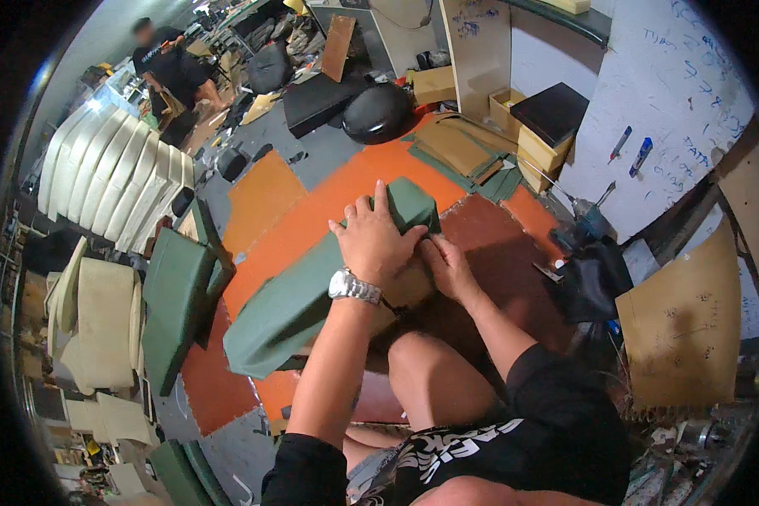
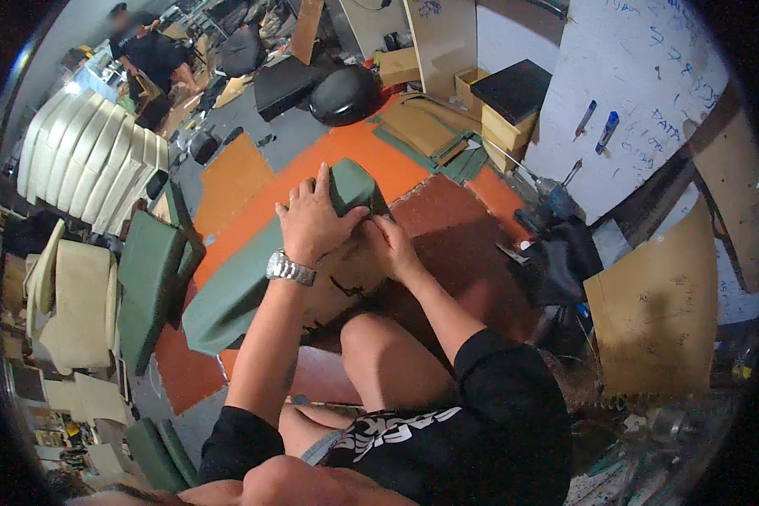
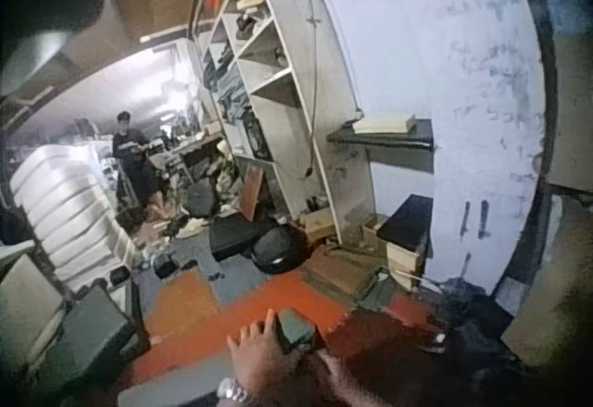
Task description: The person sits on the floor and wraps green fabric around rectangular foam cushions. They use a staple gun to secure the fabric to the wooden base, repeatedly folding and stapling the edges to create a finished cover.
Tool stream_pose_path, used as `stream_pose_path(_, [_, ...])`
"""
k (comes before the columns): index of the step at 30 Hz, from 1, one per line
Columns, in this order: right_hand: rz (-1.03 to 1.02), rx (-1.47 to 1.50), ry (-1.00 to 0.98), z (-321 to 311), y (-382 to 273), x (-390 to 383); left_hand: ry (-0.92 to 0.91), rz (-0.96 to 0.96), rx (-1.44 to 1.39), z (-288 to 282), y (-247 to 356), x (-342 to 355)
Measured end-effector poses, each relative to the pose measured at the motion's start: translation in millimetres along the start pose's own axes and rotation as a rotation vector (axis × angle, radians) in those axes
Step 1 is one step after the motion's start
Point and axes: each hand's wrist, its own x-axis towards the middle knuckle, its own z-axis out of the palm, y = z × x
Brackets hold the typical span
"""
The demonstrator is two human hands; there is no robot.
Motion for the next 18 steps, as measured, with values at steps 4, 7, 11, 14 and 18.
stream_pose_path(4, [0.276, -0.283, -0.142, -54, 88, -89, 0.105, -0.005, 0.027, 7, 5, -8])
stream_pose_path(7, [0.874, -0.981, -0.212, -115, 146, -228, 0.150, 0.006, 0.019, 12, 2, -6])
stream_pose_path(11, [1.193, -0.695, 0.238, -143, 180, -394, 0.220, 0.014, 0.030, 17, -4, 0])
stream_pose_path(14, [0.715, -1.057, -0.270, -149, 173, -428, 0.243, 0.003, 0.032, 21, -9, 6])
stream_pose_path(18, [0.847, -1.053, -0.383, -145, 144, -392, 0.292, 0.004, 0.024, 25, -10, 5])
